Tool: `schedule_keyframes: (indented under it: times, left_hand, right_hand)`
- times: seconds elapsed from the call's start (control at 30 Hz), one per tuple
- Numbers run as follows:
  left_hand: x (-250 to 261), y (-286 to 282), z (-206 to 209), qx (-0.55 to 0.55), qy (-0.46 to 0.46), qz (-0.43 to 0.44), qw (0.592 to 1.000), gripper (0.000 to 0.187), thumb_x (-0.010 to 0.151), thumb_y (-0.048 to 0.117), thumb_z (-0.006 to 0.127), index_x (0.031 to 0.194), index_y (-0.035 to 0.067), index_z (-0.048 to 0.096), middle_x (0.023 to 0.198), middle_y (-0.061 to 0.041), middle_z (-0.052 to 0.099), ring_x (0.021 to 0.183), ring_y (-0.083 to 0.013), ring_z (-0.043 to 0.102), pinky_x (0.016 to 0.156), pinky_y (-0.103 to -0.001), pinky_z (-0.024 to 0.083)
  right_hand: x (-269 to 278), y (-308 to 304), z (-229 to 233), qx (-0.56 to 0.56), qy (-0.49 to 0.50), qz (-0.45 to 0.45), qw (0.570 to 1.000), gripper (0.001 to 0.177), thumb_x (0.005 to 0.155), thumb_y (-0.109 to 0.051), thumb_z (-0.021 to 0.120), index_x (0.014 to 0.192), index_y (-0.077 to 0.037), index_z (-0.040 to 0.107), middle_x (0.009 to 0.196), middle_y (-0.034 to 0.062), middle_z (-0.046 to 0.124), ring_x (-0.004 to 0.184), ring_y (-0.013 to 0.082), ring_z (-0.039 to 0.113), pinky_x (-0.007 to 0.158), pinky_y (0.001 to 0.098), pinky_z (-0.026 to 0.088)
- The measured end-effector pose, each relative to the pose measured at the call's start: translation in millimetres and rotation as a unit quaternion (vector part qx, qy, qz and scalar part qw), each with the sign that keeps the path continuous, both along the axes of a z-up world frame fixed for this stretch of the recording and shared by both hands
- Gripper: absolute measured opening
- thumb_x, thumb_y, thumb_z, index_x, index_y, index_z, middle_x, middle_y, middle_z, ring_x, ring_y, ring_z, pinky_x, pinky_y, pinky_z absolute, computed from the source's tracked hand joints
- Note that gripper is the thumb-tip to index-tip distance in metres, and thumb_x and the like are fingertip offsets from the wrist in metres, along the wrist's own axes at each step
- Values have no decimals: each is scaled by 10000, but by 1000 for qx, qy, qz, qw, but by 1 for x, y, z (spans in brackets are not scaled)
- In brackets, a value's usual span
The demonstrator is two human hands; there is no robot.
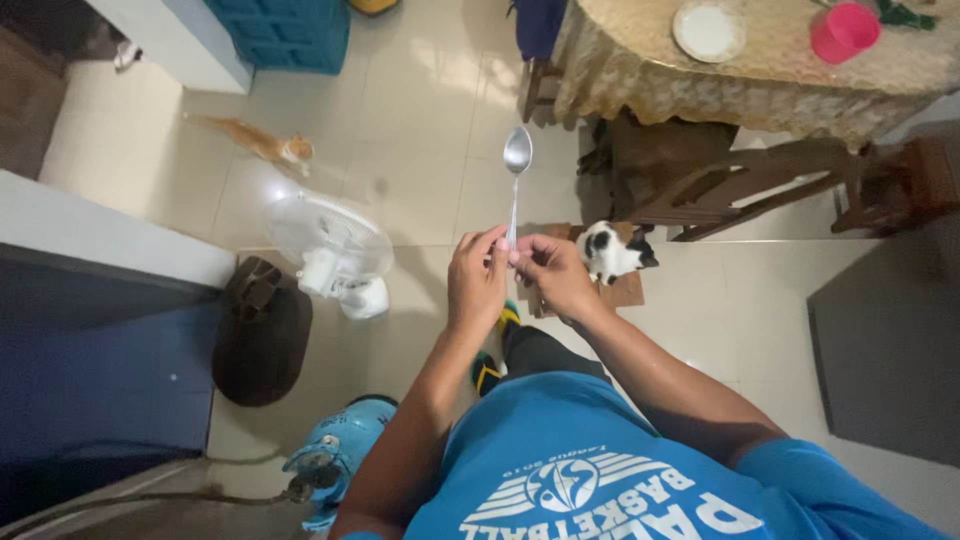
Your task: The person takes plates, spoons, and forks from a drying rack and places them on a dining table.
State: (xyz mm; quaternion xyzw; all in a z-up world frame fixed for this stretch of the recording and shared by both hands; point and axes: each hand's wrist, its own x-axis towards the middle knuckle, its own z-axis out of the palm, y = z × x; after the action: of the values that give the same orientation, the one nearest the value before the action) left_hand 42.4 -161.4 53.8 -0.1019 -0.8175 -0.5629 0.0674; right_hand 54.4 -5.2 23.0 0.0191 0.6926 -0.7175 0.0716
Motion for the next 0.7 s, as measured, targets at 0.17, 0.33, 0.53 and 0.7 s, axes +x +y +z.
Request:
schedule_keyframes:
  times: [0.17,0.33,0.53,0.7]
  left_hand:
    - [-47,-16,-14,-12,-3,3,1000,315,1023,198,579,1245,4,690,1085,-172,678,951,-307,684,809,-386,567]
    - [-121,-19,-24,-32,22,1,999,313,1032,198,582,1254,10,697,1070,-164,688,980,-311,682,853,-399,553]
    - [-250,6,-18,-73,-15,-35,997,347,1006,203,592,1277,0,672,1030,-173,647,846,-298,652,804,-408,530]
    - [-333,39,-14,-30,-16,-61,998,347,999,194,581,1272,1,672,1041,-173,649,844,-287,655,773,-395,542]
  right_hand:
    - [-55,-16,-15,-21,-9,15,1000,106,991,-120,683,1019,-21,712,843,0,725,728,58,609,672,236,508]
    - [-134,-19,-37,23,22,7,999,131,1012,-101,681,917,-10,679,785,-5,666,707,62,589,650,241,494]
    - [-247,4,-27,-3,20,-9,1000,175,1024,-129,670,877,-39,640,763,-25,631,701,55,566,634,224,470]
    - [-325,35,-16,10,15,-64,998,143,993,-176,687,897,-76,654,747,-29,627,673,56,569,614,221,469]
